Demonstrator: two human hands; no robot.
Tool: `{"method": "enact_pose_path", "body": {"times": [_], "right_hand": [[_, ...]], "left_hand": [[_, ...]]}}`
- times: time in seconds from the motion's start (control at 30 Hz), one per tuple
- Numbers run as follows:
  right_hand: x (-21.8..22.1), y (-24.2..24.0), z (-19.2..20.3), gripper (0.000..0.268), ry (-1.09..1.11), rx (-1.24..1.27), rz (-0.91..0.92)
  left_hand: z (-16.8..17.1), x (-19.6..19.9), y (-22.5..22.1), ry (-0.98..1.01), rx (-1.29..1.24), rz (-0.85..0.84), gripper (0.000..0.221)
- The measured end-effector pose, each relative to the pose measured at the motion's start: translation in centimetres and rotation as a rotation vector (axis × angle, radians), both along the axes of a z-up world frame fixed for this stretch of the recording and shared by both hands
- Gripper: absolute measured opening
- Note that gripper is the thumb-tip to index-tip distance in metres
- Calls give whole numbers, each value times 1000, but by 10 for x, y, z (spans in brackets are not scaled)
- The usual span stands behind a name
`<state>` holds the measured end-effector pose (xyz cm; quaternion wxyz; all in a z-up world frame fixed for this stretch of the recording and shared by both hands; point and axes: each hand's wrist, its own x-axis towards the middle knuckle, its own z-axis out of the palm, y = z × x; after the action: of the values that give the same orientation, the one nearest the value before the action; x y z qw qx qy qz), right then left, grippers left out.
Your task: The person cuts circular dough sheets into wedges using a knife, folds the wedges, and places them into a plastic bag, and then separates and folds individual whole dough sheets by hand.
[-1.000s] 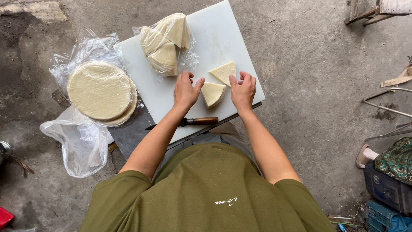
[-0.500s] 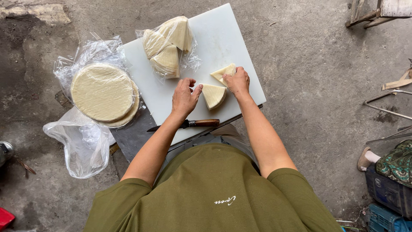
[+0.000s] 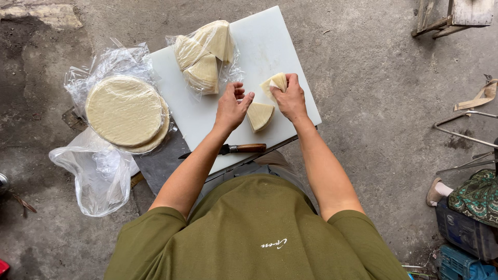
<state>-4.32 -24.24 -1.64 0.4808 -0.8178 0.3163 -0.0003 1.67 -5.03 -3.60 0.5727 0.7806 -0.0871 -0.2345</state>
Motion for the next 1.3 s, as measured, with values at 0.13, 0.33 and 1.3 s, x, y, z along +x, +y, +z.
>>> {"method": "enact_pose_path", "body": {"times": [0.13, 0.33, 1.3], "right_hand": [[-15, 18, 14, 54, -281, 510, -116], [-41, 55, 3, 63, -181, 562, -275], [70, 21, -43, 57, 134, -77, 342]], "left_hand": [[3, 16, -8, 576, -379, 83, 81], [-12, 9, 0, 442, -318, -21, 80], [-91, -23, 12, 588, -355, 521, 63]]}}
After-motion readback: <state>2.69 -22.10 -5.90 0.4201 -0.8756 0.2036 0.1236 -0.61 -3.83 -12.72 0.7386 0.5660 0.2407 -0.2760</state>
